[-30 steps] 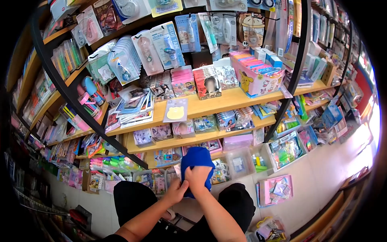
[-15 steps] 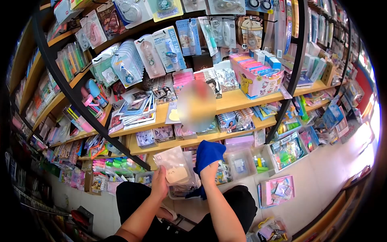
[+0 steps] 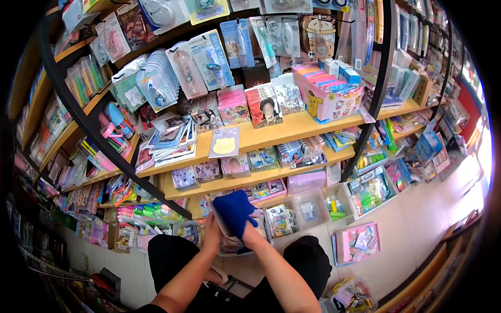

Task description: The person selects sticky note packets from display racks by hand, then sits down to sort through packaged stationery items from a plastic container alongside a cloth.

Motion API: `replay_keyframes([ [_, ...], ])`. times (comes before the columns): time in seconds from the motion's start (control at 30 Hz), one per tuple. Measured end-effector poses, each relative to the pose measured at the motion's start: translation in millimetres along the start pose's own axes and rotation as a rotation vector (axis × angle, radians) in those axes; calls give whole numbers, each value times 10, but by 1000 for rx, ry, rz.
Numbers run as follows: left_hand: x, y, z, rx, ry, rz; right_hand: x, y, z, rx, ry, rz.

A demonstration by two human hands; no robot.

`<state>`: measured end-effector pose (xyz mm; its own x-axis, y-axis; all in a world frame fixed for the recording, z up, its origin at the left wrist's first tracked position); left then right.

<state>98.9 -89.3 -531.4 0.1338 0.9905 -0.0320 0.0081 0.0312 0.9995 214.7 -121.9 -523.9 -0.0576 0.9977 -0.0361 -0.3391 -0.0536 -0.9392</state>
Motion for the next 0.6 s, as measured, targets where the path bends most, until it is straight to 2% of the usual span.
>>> replay_keyframes([
  [0.1, -128, -218, 170, 276, 47, 198, 78, 62, 70, -564, -39, -195],
  [0.13, -159, -230, 182, 473, -5, 290, 99, 41, 82, -768, -28, -287],
  [0.17, -141, -241, 190, 361, -3, 244, 86, 52, 67, -635, -13, -335],
  [0.27, -118, -147, 219, 33, -2, 93, 34, 31, 106, -386, -58, -199],
  [0.33, -91, -82, 221, -184, 3, 0, -9, -19, 177, -376, -105, -255],
  [0.4, 134, -660, -11, -713, -137, -150, -85, -58, 274, -365, -154, -312],
  [0.5, 423, -914, 1, -489, -442, 153, -154, -77, 363, -351, -229, -405],
  [0.53, 273, -246, 75, -317, -567, 100, -152, -31, 370, -290, -287, -346],
  [0.6, 231, 356, 99, -516, -863, -298, -185, -72, 351, -91, -258, -145],
])
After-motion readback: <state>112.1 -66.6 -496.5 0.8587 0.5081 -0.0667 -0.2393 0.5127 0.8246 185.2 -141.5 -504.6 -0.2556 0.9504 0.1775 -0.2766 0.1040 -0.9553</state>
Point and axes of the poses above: each hand's wrist, its own x-axis towards the middle knuckle, its own z-axis out of the palm, y = z × x, the point moved 1 cm from there along x, towards the middle knuckle, and after that the axes turned 4 degrees about -y, right-handed, at the moved point
